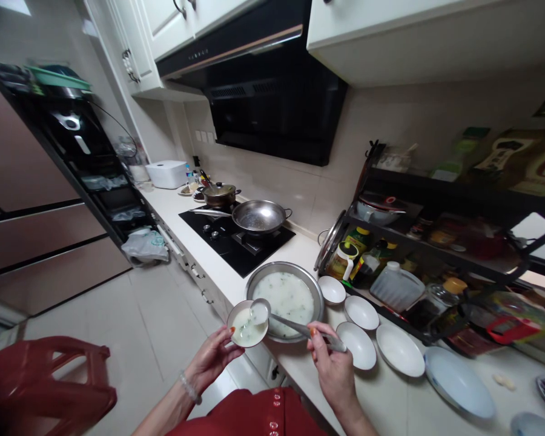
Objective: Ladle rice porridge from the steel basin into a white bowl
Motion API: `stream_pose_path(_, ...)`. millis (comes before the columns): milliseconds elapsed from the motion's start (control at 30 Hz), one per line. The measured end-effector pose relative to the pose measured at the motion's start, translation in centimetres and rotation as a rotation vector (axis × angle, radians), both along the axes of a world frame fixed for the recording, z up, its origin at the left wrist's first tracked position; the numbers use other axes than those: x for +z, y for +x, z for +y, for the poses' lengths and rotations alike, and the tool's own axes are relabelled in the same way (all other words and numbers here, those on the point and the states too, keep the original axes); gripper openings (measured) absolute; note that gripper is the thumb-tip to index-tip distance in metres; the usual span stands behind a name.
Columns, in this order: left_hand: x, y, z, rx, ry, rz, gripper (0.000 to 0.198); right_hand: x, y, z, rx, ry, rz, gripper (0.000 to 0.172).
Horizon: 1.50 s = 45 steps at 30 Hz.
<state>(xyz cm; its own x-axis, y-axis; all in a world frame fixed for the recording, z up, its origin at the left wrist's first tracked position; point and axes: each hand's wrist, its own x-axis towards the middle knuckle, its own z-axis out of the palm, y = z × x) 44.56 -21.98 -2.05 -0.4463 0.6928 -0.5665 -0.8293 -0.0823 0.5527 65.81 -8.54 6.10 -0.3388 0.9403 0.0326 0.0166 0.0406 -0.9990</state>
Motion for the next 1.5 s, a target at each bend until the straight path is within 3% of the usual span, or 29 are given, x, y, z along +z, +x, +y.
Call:
stream_pose_path(233, 0.3, 0.2, 0.0, 0.007, -0.006, -0.002, 0.031, -0.9, 0.8, -0.9, 0.159, 0.484, -0.036, 0.017)
stream_pose_path(367, 0.2, 0.2, 0.0, 0.004, -0.011, 0.003, 0.031, -0.7, 1.3, -1.2, 0.228, 0.57, -0.043, 0.015)
stream_pose_path(533, 0.0, 0.2, -0.1, 0.0, -0.009, 0.009, 0.032, -1.2, 1.5, -0.3, 0.02, 0.384, -0.028, 0.023)
stream_pose_path(700, 0.1, 0.3, -0.1, 0.006, -0.006, 0.004, 0.031, -3.1, 2.3, 2.1, -0.162, 0.193, -0.067, 0.04)
stream_pose_path(967, 0.1, 0.2, -0.1, 0.012, -0.011, -0.012, 0.031, -6.6, 3.3, 3.5, -0.101, 0.235, -0.132, 0.037)
stream_pose_path(1200, 0.0, 0.0, 0.0, -0.005, -0.02, 0.017, 0.03, -7.0, 3.1, 3.8, -0.148, 0.086, -0.157, 0.045)
stream_pose_path(1333, 0.0, 0.0, -0.1, -0.005, -0.018, 0.013, 0.029, -6.5, 3.2, 4.1, -0.236, -0.061, -0.101, 0.052)
stream_pose_path(1500, -0.1, 0.0, -0.1, -0.005, -0.018, 0.004, 0.032, -6.0, 2.9, 3.9, -0.279, -0.125, -0.022, 0.051)
